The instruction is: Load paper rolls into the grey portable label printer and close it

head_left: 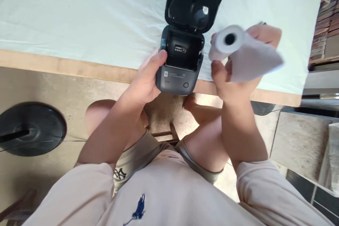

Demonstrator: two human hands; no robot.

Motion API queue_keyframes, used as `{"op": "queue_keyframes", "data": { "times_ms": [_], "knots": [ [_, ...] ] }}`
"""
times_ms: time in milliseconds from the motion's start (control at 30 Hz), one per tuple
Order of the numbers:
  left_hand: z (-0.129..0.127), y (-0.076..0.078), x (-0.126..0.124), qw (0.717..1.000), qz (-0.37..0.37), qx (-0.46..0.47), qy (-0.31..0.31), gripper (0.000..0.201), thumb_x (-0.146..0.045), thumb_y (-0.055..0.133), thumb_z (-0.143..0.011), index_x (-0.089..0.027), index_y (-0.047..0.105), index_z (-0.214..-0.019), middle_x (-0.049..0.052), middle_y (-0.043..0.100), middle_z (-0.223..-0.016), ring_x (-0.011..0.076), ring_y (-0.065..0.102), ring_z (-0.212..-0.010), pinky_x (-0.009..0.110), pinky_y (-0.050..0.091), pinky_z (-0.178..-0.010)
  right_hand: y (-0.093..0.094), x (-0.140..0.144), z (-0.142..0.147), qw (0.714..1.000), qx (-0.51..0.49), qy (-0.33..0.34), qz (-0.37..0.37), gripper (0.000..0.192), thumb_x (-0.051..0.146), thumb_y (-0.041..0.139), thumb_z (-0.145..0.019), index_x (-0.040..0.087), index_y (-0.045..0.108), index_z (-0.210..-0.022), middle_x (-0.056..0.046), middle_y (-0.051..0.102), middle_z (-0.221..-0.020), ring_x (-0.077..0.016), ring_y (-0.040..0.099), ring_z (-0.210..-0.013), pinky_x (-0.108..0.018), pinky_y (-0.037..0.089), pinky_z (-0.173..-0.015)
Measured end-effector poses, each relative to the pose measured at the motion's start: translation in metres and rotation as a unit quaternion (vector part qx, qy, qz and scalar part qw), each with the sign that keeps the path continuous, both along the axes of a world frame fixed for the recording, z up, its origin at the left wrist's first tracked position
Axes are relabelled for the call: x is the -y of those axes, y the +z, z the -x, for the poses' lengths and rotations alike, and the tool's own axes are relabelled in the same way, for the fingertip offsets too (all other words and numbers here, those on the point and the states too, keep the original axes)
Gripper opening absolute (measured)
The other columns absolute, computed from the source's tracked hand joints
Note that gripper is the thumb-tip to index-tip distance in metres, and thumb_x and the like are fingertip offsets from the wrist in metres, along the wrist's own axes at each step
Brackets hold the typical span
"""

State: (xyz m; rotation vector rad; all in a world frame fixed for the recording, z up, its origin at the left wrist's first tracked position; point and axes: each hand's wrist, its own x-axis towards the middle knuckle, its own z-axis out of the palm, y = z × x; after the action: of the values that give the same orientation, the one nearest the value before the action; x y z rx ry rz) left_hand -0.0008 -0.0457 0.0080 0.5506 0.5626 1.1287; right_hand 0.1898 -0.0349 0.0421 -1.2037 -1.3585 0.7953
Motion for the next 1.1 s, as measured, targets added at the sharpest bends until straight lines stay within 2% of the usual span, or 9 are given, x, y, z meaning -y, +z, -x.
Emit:
{"op": "queue_keyframes", "data": {
  "times_ms": [100, 200, 267, 400, 600, 767, 867, 933, 1100],
  "knots": [
    [-0.004, 0.004, 0.003, 0.999, -0.033, -0.036, 0.004, 0.025, -0.027, 0.050, -0.101, -0.016, 0.059, -0.121, 0.008, 0.069, -0.124, 0.0224, 0.064, -0.126, 0.031, 0.057, -0.100, 0.005, 0.002, 0.004, 0.969, 0.223, 0.019, -0.109, 0.040, 0.055, 0.066, -0.081, 0.022, 0.055, -0.101, -0.003, 0.059, -0.107, -0.0164, 0.062, -0.105, -0.041, 0.053, -0.101],
    [-0.006, 0.005, 0.004, 0.997, -0.046, -0.058, -0.007, 0.022, -0.024, 0.053, -0.099, -0.019, 0.060, -0.120, 0.005, 0.067, -0.128, 0.0201, 0.065, -0.121, 0.026, 0.056, -0.093, 0.008, 0.002, 0.007, 0.912, 0.391, 0.036, -0.119, 0.034, 0.053, 0.048, -0.092, 0.022, 0.058, -0.103, -0.004, 0.064, -0.106, -0.0175, 0.062, -0.102, -0.046, 0.049, -0.101],
    [-0.006, 0.004, 0.003, 0.997, -0.049, -0.065, -0.011, 0.023, -0.025, 0.054, -0.099, -0.020, 0.060, -0.120, 0.004, 0.067, -0.128, 0.0187, 0.065, -0.117, 0.024, 0.054, -0.089, 0.009, 0.002, 0.007, 0.892, 0.435, 0.037, -0.119, 0.033, 0.049, 0.045, -0.094, 0.020, 0.058, -0.104, -0.005, 0.065, -0.107, -0.0187, 0.061, -0.104, -0.048, 0.045, -0.104],
    [-0.007, 0.002, 0.002, 0.998, -0.045, -0.054, -0.001, 0.020, -0.026, 0.057, -0.098, -0.022, 0.064, -0.115, 0.003, 0.067, -0.119, 0.0163, 0.064, -0.111, 0.020, 0.052, -0.085, 0.008, 0.003, 0.007, 0.885, 0.448, 0.043, -0.117, 0.027, 0.043, 0.049, -0.093, 0.020, 0.057, -0.103, -0.004, 0.065, -0.106, -0.0182, 0.059, -0.103, -0.045, 0.042, -0.103],
    [-0.007, 0.000, 0.001, 0.998, -0.048, -0.047, -0.008, 0.019, -0.027, 0.059, -0.096, -0.023, 0.064, -0.114, 0.002, 0.065, -0.107, 0.0133, 0.062, -0.102, 0.019, 0.050, -0.082, 0.009, 0.003, 0.005, 0.882, 0.450, 0.004, -0.136, 0.022, 0.040, 0.058, -0.092, 0.021, 0.060, -0.103, -0.001, 0.067, -0.105, -0.0158, 0.061, -0.100, -0.039, 0.042, -0.100],
    [-0.008, 0.001, 0.001, 0.999, -0.035, -0.020, -0.003, 0.020, -0.029, 0.057, -0.098, -0.020, 0.062, -0.114, 0.002, 0.063, -0.100, 0.0095, 0.061, -0.087, 0.019, 0.049, -0.073, -0.001, -0.006, 0.001, 0.876, 0.413, 0.066, -0.238, 0.013, 0.033, 0.064, -0.088, 0.024, 0.068, -0.096, 0.003, 0.068, -0.124, -0.0181, 0.061, -0.118, -0.036, 0.045, -0.100],
    [-0.007, 0.000, 0.000, 0.999, -0.025, 0.019, -0.006, 0.023, -0.037, 0.053, -0.099, -0.019, 0.061, -0.109, 0.003, 0.063, -0.097, 0.0106, 0.063, -0.087, 0.019, 0.050, -0.072, -0.006, -0.010, 0.003, 0.874, 0.384, 0.083, -0.287, 0.015, 0.032, 0.060, -0.089, 0.024, 0.071, -0.094, 0.003, 0.068, -0.120, -0.0162, 0.060, -0.115, -0.035, 0.048, -0.099],
    [-0.004, -0.002, -0.001, 0.999, -0.032, 0.033, -0.014, 0.027, -0.041, 0.059, -0.095, -0.020, 0.060, -0.111, 0.003, 0.064, -0.098, 0.0136, 0.066, -0.089, 0.021, 0.053, -0.071, -0.006, -0.009, 0.005, 0.875, 0.367, 0.096, -0.302, 0.018, 0.031, 0.058, -0.088, 0.025, 0.073, -0.095, 0.003, 0.069, -0.114, -0.0158, 0.059, -0.114, -0.035, 0.049, -0.100],
    [0.003, -0.011, -0.001, 0.999, -0.044, 0.003, -0.016, 0.043, -0.021, 0.080, -0.077, -0.019, 0.059, -0.115, 0.004, 0.069, -0.100, 0.0159, 0.068, -0.091, 0.025, 0.056, -0.079, -0.005, -0.003, 0.007, 0.887, 0.323, 0.147, -0.297, 0.046, 0.040, 0.032, -0.094, 0.022, 0.074, -0.100, -0.001, 0.065, -0.118, -0.0192, 0.055, -0.119, -0.043, 0.047, -0.107]
  ]
}}
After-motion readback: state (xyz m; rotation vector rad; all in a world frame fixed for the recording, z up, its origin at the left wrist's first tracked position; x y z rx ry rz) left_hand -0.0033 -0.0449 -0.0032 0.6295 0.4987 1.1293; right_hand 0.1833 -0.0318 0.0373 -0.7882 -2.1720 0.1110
